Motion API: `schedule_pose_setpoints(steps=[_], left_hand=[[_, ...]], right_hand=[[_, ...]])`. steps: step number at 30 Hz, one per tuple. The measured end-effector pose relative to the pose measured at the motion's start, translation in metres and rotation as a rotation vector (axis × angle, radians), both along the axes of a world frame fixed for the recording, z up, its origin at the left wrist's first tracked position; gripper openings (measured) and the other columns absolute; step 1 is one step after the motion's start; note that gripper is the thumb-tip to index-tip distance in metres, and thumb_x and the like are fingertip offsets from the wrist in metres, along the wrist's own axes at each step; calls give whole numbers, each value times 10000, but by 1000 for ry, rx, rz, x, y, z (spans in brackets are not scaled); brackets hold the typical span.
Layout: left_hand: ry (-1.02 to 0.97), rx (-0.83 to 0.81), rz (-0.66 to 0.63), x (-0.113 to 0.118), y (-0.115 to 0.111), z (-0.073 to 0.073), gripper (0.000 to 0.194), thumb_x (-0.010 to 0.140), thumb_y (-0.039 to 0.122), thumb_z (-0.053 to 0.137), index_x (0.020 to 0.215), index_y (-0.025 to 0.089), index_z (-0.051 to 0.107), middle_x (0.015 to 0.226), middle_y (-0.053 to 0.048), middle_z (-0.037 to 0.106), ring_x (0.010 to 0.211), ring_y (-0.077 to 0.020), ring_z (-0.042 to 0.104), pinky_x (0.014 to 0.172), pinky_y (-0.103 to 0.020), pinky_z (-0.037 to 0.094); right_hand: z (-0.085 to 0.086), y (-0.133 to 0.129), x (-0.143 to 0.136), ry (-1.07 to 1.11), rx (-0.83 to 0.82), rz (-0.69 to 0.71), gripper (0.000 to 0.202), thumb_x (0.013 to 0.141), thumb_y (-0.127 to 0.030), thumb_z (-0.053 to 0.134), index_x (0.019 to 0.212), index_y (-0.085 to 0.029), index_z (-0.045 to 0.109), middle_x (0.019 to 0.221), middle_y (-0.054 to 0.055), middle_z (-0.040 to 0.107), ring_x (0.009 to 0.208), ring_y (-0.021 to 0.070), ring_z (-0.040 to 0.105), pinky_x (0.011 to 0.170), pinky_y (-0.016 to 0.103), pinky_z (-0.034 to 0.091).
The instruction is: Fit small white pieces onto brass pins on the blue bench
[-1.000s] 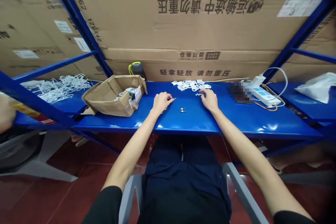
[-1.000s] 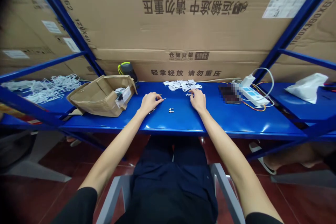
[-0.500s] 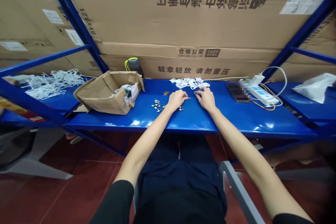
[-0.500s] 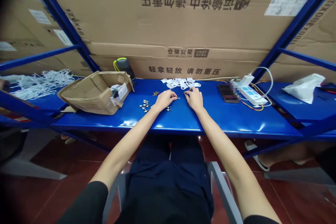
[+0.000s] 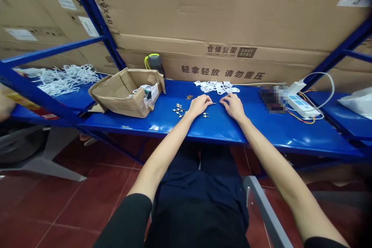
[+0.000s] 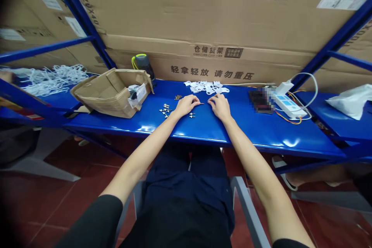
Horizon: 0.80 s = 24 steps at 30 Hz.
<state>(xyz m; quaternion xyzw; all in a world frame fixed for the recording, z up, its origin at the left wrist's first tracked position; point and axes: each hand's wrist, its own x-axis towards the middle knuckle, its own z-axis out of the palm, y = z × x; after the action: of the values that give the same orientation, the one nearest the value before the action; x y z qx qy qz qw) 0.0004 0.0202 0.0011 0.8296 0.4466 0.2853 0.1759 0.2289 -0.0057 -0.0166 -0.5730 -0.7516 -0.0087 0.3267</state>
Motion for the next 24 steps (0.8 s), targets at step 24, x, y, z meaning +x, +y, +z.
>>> schedule_pose_setpoints(steps=[24], left_hand=[[-135,151,-115,1,-9,4,172,1092,332,590,1118,219,716,1192,-47,752,1097,-212,692,958,-291,504]], right_hand=[[12,-8,-7,492,-107,179,478,851,-610,752,1124,-223,820,1001,85,831,861,273,753,843,442,616]])
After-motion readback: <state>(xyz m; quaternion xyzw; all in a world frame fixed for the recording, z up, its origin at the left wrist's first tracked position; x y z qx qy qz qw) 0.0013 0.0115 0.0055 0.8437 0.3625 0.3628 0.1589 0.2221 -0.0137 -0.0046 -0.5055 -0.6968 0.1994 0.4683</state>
